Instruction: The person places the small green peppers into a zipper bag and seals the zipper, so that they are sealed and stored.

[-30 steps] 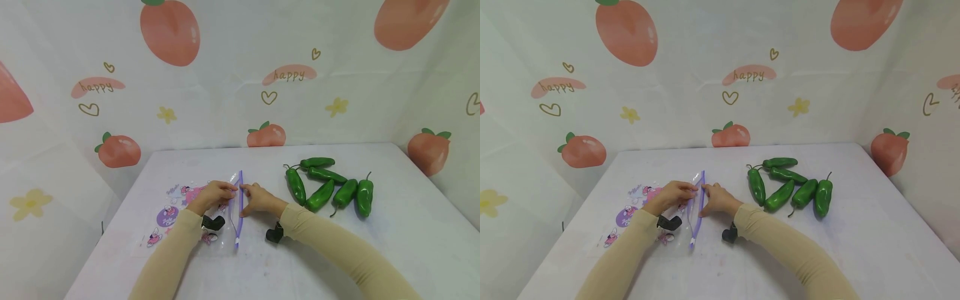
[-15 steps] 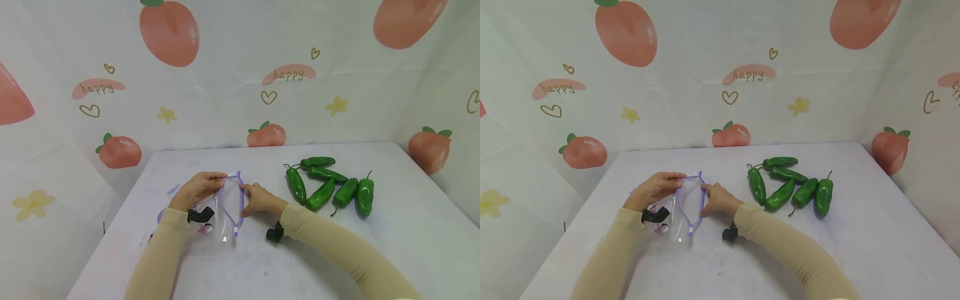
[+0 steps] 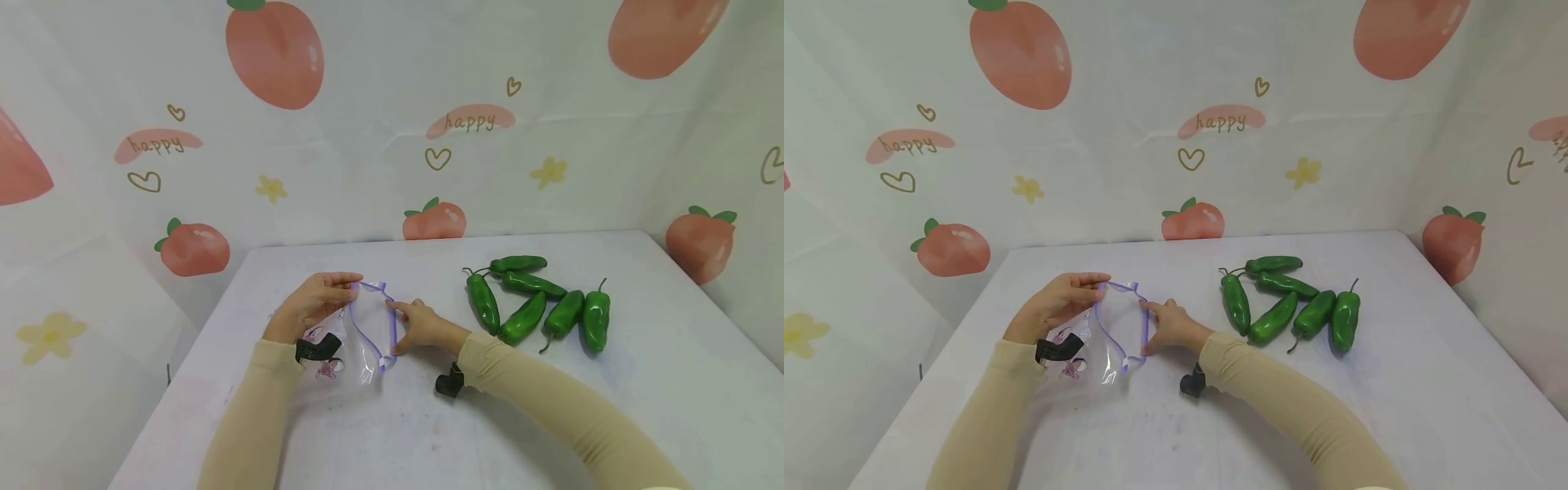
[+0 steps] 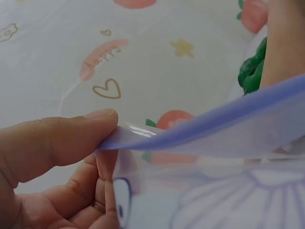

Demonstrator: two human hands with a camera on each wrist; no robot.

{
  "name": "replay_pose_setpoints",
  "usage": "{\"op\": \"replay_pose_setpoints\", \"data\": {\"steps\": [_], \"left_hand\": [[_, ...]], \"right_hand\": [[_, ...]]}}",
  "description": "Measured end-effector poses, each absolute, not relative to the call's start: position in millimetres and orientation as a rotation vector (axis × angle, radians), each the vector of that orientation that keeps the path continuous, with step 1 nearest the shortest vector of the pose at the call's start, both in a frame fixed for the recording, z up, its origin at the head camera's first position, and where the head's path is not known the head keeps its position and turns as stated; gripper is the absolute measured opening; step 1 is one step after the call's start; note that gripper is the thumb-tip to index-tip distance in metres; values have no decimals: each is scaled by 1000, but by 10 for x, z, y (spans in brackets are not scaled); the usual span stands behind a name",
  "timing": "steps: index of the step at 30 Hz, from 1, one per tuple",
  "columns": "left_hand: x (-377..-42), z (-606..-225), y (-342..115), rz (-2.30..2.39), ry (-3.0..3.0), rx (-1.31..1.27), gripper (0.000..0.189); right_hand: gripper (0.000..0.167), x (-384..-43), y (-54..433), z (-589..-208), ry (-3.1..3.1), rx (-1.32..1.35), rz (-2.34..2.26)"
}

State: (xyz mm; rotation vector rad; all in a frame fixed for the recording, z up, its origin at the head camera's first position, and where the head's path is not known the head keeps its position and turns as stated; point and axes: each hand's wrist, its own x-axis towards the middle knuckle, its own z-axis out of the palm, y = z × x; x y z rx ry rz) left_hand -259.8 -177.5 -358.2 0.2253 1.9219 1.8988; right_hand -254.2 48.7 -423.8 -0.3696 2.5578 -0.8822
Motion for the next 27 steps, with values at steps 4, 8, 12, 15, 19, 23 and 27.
{"op": "replay_pose_setpoints", "data": {"steps": [4,8,12,15,19,23,27], "left_hand": [[-2573,-3596,-1735,1819,2035,176,43],[-2544,-3627,-1685,1729,2148,148,43],[-2528,-3669,-1643,1706,2184,121,43],[-2522,-3707,-1619,1703,2178,111,44],[-2526,-3761,-1593,1711,2158,108,43],[-2536,-3809,-1573,1723,2136,106,43],[-2531,-3822,-1565,1725,2121,98,43]], "right_hand": [[100,-2547,485,-4239,2549,-361,-884],[99,-2559,476,-4239,2551,-368,-876],[99,-2563,473,-4241,2552,-366,-870],[99,-2555,477,-4237,2553,-368,-867],[98,-2547,488,-4222,2560,-381,-878],[98,-2546,492,-4209,2559,-377,-884],[98,-2549,488,-4210,2550,-373,-884]]}}
